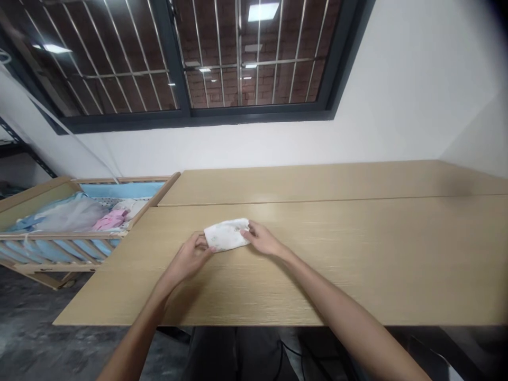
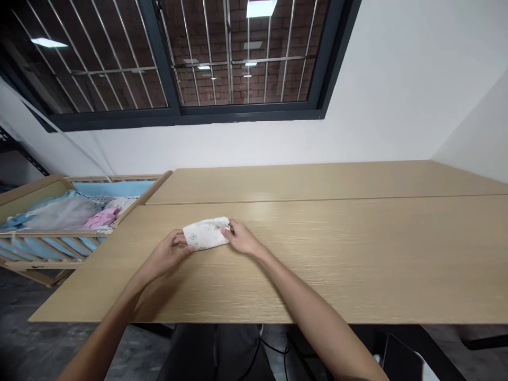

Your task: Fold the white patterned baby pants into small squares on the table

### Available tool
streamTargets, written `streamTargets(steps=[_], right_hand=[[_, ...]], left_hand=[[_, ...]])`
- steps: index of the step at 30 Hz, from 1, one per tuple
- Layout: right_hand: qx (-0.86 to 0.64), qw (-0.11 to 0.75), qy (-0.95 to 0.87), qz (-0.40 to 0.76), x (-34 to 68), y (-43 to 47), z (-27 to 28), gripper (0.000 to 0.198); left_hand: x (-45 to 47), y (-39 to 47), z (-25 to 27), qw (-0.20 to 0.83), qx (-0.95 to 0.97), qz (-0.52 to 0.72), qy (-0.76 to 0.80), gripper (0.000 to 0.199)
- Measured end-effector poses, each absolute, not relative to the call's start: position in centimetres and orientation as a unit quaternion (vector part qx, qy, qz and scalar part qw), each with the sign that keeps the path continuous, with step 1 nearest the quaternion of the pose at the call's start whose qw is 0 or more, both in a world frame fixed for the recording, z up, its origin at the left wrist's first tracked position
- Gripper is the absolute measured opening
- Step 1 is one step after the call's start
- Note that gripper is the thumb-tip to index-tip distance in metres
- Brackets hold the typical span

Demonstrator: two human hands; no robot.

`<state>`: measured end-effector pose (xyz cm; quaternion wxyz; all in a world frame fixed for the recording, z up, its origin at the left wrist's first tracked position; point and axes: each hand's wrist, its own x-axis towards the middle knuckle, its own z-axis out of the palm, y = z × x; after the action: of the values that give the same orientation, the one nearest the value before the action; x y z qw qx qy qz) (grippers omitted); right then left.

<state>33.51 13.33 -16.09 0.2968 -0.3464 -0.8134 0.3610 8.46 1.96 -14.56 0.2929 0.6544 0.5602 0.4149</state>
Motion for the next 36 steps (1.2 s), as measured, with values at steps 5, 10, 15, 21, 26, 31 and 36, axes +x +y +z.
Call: streamTargets(steps=[5,10,15,21,26,31,36], right_hand=[[-0.410,0.367,-0.776,0.309,32.2,13.8,-18.1,0.049],[-0.427,0.338,-0.792,0.277,31.9,13.8,-18.5,0.057],[-0.415,0.312,-0.823,0.230,32.0,13.0,-17.5,0.071],[-0.291,0.260,-0.919,0.053,30.9,12.0,-16.3,0.065],[-0.289,0.151,-0.944,0.052,30.4,12.2,-16.8,0.058],[-0.323,0.130,-0.933,0.086,31.5,12.6,-16.7,0.068],[-0.344,0.129,-0.921,0.126,32.9,13.1,-16.8,0.076]], left_hand=[[8.8,4.9,-16.6,0.211,0.623,0.361,0.661,0.053],[9.2,6.7,-17.3,0.152,0.638,0.324,0.682,0.038],[9.2,6.3,-17.7,0.117,0.663,0.328,0.662,0.038],[11.6,5.7,-18.4,-0.029,0.754,0.317,0.575,0.066],[12.9,5.3,-20.1,-0.008,0.771,0.194,0.606,0.080],[11.8,5.1,-20.8,-0.016,0.762,0.143,0.632,0.085],[11.3,4.7,-21.0,-0.034,0.757,0.142,0.637,0.083]])
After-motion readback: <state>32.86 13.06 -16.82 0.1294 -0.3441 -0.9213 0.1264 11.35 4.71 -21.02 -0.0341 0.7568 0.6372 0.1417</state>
